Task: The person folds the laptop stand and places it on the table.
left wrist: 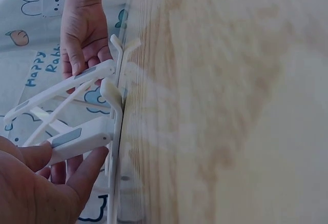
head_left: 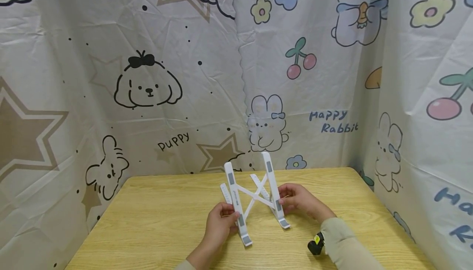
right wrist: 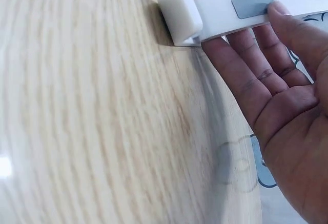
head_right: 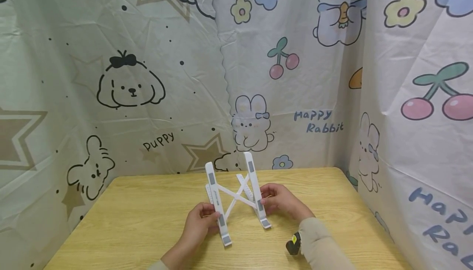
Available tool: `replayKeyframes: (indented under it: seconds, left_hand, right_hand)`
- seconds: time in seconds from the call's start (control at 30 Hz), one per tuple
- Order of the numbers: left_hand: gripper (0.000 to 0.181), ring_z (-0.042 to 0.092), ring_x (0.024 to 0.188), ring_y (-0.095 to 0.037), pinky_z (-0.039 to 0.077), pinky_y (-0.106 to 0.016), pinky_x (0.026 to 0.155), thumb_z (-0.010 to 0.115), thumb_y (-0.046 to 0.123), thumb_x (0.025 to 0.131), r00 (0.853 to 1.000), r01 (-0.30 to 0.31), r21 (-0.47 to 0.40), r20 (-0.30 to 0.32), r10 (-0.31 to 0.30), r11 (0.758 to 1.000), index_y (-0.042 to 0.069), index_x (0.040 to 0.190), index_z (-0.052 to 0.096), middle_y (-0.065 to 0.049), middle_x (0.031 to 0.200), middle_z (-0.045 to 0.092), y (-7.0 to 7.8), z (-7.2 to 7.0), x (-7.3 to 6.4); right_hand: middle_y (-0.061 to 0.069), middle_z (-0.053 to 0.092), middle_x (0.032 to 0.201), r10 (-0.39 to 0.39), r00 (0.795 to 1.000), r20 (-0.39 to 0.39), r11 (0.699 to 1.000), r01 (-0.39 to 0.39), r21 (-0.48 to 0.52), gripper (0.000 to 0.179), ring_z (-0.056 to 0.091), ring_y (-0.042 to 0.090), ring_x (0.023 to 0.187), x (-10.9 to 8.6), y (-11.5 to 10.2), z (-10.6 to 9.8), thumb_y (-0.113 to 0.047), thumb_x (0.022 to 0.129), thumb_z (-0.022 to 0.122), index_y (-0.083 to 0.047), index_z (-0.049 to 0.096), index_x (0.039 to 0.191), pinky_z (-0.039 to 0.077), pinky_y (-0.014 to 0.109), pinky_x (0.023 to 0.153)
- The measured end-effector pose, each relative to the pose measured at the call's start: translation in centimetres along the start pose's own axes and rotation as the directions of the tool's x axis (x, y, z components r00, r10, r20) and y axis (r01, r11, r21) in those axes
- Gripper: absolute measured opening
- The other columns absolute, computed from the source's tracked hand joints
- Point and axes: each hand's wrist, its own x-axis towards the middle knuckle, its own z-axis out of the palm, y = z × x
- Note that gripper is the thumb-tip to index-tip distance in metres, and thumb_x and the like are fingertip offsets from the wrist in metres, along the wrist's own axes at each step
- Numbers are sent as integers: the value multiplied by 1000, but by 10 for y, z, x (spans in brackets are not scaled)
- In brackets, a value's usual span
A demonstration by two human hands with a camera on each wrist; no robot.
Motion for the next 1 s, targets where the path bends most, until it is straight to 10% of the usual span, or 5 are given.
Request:
replayKeyframes:
  seconds: [1.0]
  left_hand:
    - [20,65,86,-21,64,-47,68,69,1,96,994,-27,59,104,21,998,-1,114,61,-13,105,59,6,-13,21]
  right_hand:
    - [11,55,97,27,995,-91,1000,-25,16,35,69,25,88,-34,-4,27,-6,97,68,1,47,123,64,48,78]
